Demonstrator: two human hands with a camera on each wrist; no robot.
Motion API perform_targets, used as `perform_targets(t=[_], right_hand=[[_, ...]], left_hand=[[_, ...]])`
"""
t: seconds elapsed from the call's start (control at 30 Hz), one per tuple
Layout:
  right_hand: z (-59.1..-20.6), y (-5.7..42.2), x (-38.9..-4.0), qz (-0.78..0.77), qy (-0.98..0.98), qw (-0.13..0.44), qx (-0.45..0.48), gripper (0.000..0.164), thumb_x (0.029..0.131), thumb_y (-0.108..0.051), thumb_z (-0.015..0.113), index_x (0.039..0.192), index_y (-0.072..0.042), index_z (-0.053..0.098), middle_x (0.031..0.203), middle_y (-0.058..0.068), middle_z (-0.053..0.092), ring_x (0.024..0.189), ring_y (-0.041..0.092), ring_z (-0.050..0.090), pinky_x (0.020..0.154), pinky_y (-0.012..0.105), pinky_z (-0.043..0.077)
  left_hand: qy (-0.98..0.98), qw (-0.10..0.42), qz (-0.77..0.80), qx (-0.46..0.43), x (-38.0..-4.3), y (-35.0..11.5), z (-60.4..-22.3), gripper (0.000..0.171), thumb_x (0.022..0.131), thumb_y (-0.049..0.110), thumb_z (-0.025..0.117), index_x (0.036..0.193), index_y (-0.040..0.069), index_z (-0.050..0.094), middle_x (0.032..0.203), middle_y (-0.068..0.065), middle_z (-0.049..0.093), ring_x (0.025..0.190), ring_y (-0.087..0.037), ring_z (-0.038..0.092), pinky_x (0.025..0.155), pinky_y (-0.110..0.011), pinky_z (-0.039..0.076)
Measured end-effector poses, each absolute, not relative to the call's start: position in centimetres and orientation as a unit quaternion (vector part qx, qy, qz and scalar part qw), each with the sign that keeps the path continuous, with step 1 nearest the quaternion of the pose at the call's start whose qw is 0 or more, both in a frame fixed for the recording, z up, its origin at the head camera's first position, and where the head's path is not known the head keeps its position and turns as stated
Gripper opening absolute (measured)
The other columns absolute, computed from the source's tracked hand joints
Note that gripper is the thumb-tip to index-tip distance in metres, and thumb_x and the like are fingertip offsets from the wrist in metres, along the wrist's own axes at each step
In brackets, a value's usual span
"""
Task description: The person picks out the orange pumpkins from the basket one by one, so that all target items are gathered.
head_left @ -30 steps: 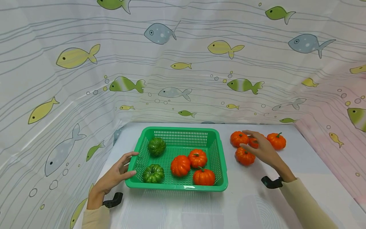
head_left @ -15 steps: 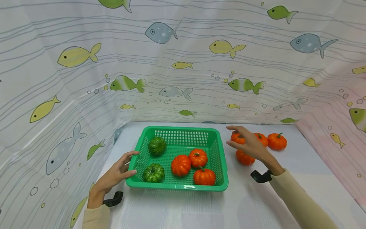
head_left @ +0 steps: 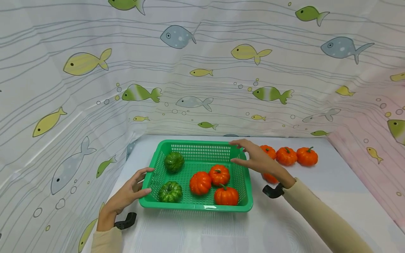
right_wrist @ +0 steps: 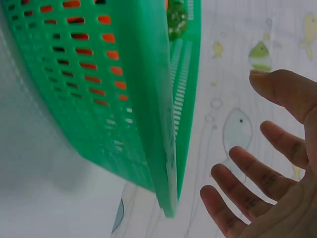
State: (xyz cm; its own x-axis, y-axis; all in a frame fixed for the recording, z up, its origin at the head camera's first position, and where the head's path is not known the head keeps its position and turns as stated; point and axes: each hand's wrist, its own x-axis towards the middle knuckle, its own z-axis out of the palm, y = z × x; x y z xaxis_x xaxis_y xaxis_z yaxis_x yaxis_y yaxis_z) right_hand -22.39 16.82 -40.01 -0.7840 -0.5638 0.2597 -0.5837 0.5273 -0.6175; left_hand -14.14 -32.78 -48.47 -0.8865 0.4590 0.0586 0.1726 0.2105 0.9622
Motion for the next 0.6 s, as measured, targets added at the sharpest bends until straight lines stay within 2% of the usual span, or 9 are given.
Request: perform_targets(t=[0.23,0.4,0.6], right_hand=[[-39.9,14.1,-21.9,0.349,-0.86,-0.018,0.372,0.06,0.092,-0.023,0.081,0.145,-0.01,0.056,0.143,0.008,0.057,0.123,0.026,0.054,0.102,0.054,0.049],[-39.8,12.2,-22.0,0.329,-0.85,-0.042,0.41,0.056,0.093,-0.024,0.08,0.143,-0.011,0.059,0.142,0.006,0.059,0.124,0.023,0.054,0.103,0.049,0.049],[-39.7,10.3,-21.9,0.314,-0.842,-0.072,0.433,0.056,0.095,-0.028,0.078,0.144,-0.01,0.058,0.142,0.004,0.059,0.127,0.027,0.053,0.106,0.05,0.047]], left_hand=[[0.771,0.122,0.592,0.202,-14.3,-32.7,-48.5,0.067,0.104,0.006,0.06,0.161,0.018,0.026,0.169,-0.022,0.004,0.15,-0.058,0.003,0.108,-0.076,0.029],[0.768,0.125,0.595,0.201,-14.2,-32.7,-48.4,0.067,0.104,0.006,0.059,0.161,0.018,0.026,0.169,-0.022,0.003,0.149,-0.059,0.005,0.106,-0.073,0.034],[0.775,0.119,0.586,0.205,-14.2,-32.7,-48.4,0.066,0.104,0.006,0.059,0.161,0.017,0.026,0.168,-0.025,0.004,0.149,-0.06,0.001,0.107,-0.078,0.028]])
